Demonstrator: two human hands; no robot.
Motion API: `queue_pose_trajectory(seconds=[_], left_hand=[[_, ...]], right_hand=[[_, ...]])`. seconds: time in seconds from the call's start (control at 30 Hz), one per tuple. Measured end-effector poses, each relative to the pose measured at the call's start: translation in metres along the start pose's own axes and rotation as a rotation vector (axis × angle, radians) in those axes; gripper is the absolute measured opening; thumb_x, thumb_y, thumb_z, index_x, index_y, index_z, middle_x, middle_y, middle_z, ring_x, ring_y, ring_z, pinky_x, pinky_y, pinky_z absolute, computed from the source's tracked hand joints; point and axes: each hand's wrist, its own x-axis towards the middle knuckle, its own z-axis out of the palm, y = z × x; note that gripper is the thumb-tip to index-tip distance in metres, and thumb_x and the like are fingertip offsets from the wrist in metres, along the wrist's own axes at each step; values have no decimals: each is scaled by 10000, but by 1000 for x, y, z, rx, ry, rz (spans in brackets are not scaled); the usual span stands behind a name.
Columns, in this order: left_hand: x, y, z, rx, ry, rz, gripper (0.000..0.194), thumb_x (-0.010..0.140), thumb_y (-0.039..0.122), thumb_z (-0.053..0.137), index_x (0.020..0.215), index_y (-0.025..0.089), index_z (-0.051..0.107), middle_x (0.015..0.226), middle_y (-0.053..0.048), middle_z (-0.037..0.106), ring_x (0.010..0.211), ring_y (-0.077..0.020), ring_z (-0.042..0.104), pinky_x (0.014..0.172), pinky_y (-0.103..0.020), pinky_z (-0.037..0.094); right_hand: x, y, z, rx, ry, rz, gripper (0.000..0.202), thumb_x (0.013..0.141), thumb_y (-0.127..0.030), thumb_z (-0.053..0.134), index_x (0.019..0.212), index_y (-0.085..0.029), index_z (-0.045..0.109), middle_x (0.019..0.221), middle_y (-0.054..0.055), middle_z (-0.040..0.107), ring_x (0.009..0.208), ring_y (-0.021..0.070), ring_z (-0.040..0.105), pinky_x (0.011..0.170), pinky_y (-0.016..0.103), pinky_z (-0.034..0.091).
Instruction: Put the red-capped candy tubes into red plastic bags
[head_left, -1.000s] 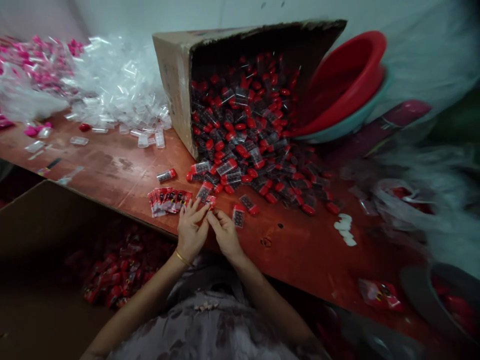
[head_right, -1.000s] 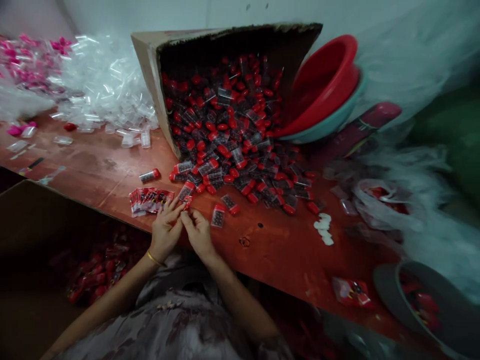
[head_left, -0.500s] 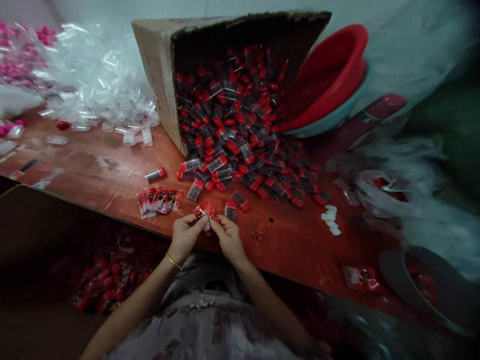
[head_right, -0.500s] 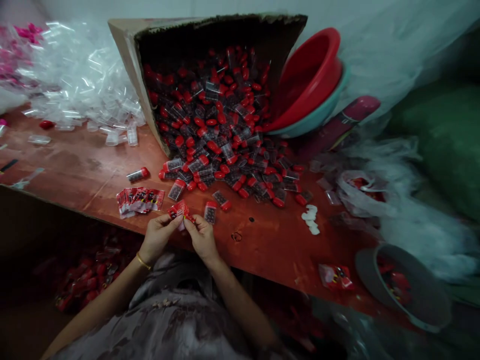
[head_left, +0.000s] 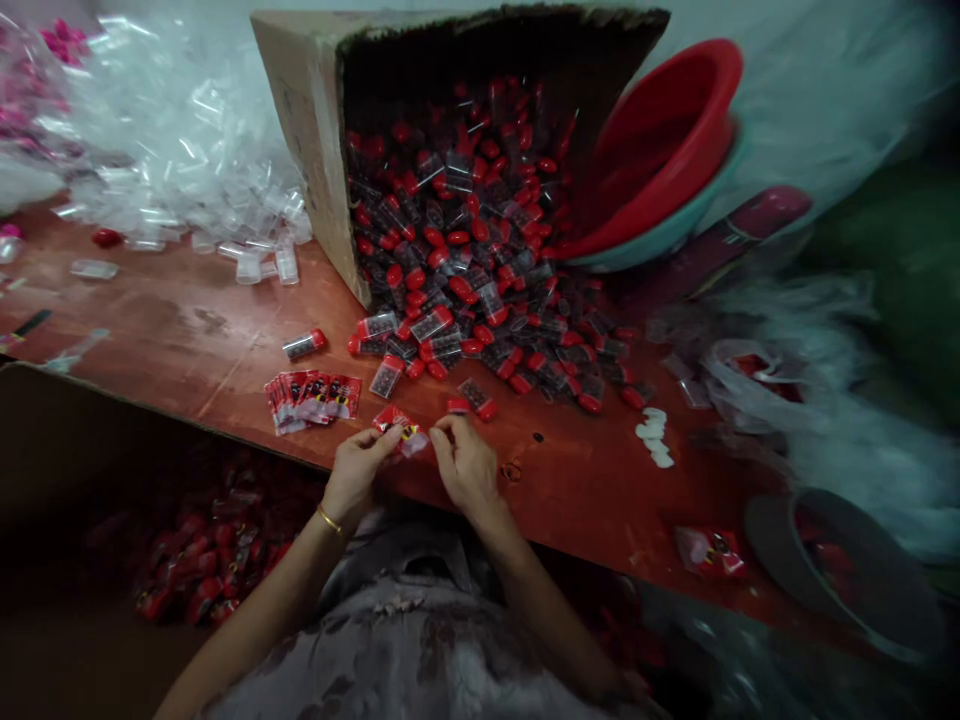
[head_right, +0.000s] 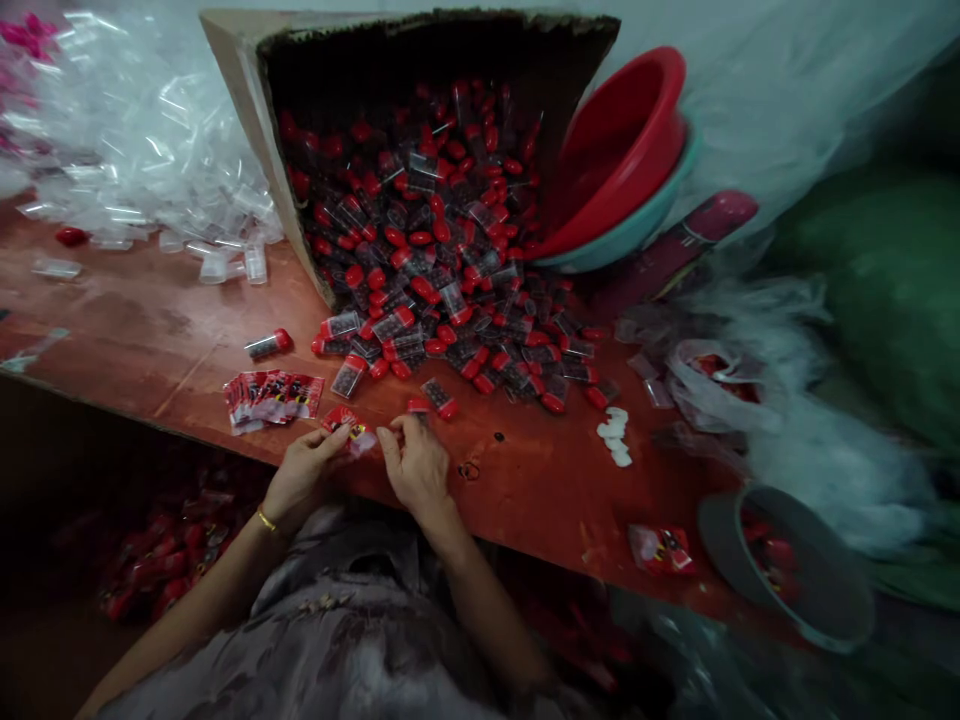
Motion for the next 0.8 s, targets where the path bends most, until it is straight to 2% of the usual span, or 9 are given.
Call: queue_pose_trajectory(seconds=[0.1,0.17,0.33,0.43,0.53,0.6,0.67,0.73,0.8], left_hand=[[1,6,0,-70,-21,-79,423,415,392,853,659,112,651,640,-11,651,592,-106,582,600,-229,491],[1,8,0,-93,-44,-115,429,430,395,851,686,117,649,652,-14,657,600,-108,590,600,-228,489],[-1,7,-5,-112,-55,-158,385,496,386,834,697,124,636,684,-27,677,616,-115,610,610,-228,489],[-2,8,-7,-107,-76,-181,335,577,376,799,746,133,644,726,-36,689,632,-121,620,604,-227,486],[-1,11,-8,-114,-69,-196,272,642,351,763,778,146,645,739,-31,692,635,-122,622,594,-226,486],[-1,12,-8,-127,-66,-206,236,670,334,745,783,152,645,745,-30,695,638,-122,624,596,-226,487],[-1,13,-7,-136,-78,-214,228,680,333,737,789,153,648,761,-35,700,647,-126,628,604,-230,491],[-1,12,-7,-135,-93,-210,246,664,343,748,781,151,648,764,-39,701,655,-128,630,608,-232,492],[-1,10,-6,-117,-103,-188,285,624,362,774,750,141,645,732,-37,693,641,-124,623,602,-226,488]], right_hand=[[0,10,-8,-395,106,38,582,774,-587,524,1097,-104,553,1033,165,598,918,288,539,745,366,413],[-2,17,-9,-531,114,58,606,766,-558,555,1160,-98,533,1104,185,566,947,310,524,746,387,413],[-5,29,-14,-573,142,-28,543,819,-457,521,1213,-84,512,1165,190,544,990,307,494,791,401,402],[1,34,-22,-579,39,-151,488,806,-310,530,1254,-121,488,1238,153,534,1020,294,476,835,405,377],[10,43,-27,-595,-34,-205,402,814,-227,493,1204,-138,535,1189,138,580,963,279,498,825,406,371],[13,48,-30,-561,-63,-218,327,829,-219,472,1127,-139,581,1114,142,616,927,277,517,808,407,383],[9,48,-32,-426,-81,-228,282,842,-229,458,1072,-146,598,1038,138,640,908,265,543,801,394,407],[-1,42,-37,-191,-106,-210,274,855,-265,457,1073,-163,587,955,111,658,844,227,579,761,347,442],[-14,29,-43,74,-199,-159,268,860,-318,472,1061,-179,582,811,58,661,712,178,594,666,283,458]])
